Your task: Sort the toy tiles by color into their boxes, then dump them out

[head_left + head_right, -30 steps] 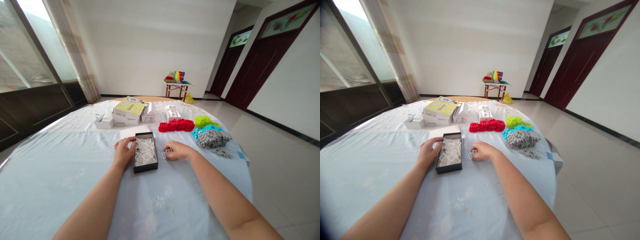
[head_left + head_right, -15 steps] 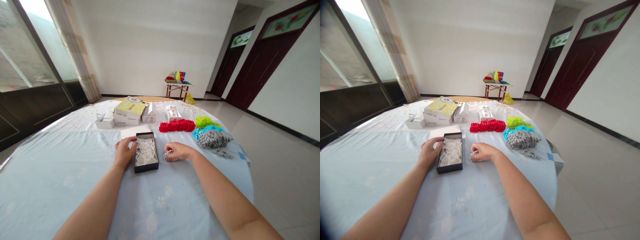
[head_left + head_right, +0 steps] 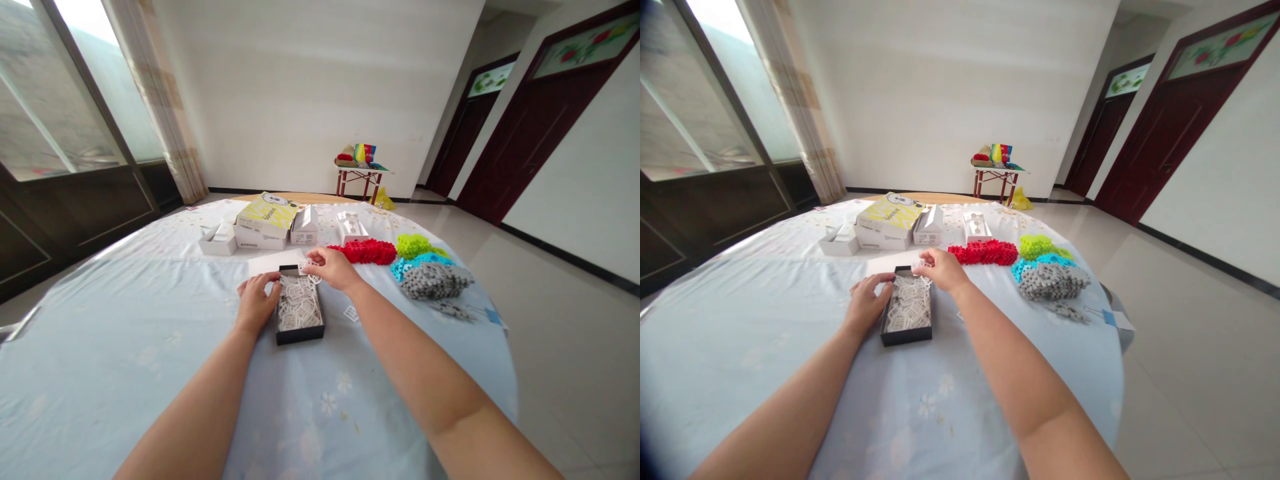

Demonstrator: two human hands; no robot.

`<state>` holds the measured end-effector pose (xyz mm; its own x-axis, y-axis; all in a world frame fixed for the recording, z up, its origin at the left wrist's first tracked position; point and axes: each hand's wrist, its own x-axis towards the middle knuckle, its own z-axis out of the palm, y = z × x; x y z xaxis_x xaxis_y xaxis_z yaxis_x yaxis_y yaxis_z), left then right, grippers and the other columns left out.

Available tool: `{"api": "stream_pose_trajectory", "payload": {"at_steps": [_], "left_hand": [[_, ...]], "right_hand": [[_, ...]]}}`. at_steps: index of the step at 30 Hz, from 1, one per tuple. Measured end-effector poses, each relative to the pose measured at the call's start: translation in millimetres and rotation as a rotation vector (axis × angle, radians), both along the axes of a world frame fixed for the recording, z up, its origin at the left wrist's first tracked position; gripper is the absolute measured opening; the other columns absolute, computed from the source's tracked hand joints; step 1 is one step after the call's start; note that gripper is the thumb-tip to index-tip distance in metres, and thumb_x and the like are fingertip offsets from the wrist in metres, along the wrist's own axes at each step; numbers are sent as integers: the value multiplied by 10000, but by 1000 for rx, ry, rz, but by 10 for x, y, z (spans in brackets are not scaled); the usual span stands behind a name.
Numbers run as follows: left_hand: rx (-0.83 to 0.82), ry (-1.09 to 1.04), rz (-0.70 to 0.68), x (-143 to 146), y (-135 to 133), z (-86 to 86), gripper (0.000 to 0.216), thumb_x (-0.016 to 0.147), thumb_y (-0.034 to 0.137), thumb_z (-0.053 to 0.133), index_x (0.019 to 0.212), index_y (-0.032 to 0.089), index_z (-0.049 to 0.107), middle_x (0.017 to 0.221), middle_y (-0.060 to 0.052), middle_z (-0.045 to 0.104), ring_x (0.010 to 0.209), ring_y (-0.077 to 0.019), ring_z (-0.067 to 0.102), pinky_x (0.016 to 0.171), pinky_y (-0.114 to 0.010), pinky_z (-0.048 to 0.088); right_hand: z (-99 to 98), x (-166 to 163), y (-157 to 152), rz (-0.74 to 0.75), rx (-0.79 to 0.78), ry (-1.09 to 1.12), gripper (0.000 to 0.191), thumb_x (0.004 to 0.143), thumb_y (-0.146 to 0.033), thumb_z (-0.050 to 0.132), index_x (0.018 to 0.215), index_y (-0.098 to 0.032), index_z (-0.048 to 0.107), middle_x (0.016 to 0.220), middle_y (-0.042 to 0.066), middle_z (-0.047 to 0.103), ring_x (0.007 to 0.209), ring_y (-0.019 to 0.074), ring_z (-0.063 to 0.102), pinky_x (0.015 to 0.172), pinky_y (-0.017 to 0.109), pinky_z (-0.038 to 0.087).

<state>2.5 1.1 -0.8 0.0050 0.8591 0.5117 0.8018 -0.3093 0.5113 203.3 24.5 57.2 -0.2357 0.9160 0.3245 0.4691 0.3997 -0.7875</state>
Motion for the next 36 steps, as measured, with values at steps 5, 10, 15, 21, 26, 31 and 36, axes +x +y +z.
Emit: {"api": "stream_pose_trajectory", "payload": {"at_steps": [5, 10, 15, 21, 26, 31, 36], "left_hand": [[-3, -4, -1, 1, -5, 2, 224, 799, 284, 452, 952, 249, 612, 985, -9, 685, 993, -208, 582, 944, -411, 311], [-5, -5, -1, 2, 8, -10, 229, 800, 287, 444, 954, 252, 610, 997, -11, 684, 1016, -209, 574, 958, -415, 300], [-9, -1, 0, 2, 6, -2, 240, 798, 303, 438, 958, 252, 610, 1003, -19, 682, 1022, -216, 572, 963, -417, 297], [-12, 3, -5, -1, -7, 6, 245, 803, 307, 433, 965, 249, 608, 987, -19, 682, 1005, -215, 576, 952, -421, 301], [-9, 0, -4, -9, 0, -3, 232, 803, 298, 439, 958, 254, 606, 994, -17, 681, 1004, -210, 575, 956, -415, 297], [-16, -9, -5, -8, 2, -3, 215, 807, 285, 446, 949, 259, 606, 998, -11, 683, 1002, -208, 576, 951, -413, 303], [-21, -27, 0, 2, -8, -2, 219, 804, 280, 450, 947, 257, 614, 989, -9, 685, 998, -210, 578, 953, -415, 302]], "right_hand": [[-91, 100, -31, -39, 28, -29, 309, 748, -259, 654, 1037, -156, 617, 974, 80, 662, 850, 169, 619, 772, 310, 482], [-159, 441, -255, -69, -18, -296, 158, 742, -247, 640, 860, -144, 660, 812, 48, 674, 753, 161, 609, 715, 274, 461], [-251, 679, -402, 11, -210, -544, 267, 650, -316, 711, 866, -165, 669, 780, 21, 670, 711, 154, 605, 631, 229, 428], [-294, 734, -445, 60, -305, -660, 239, 575, -314, 735, 755, -170, 671, 710, -5, 661, 670, 147, 595, 553, 203, 384], [-334, 724, -430, 56, -321, -587, 279, 544, -283, 750, 785, -170, 665, 690, -20, 643, 628, 125, 569, 518, 192, 367], [-380, 727, -416, 113, -424, -488, 167, 602, -261, 706, 729, -160, 666, 595, -33, 609, 546, 107, 533, 493, 197, 361], [-363, 735, -406, 49, -349, -540, 216, 552, -317, 747, 690, -174, 662, 650, -14, 640, 619, 143, 573, 544, 220, 386]]}}
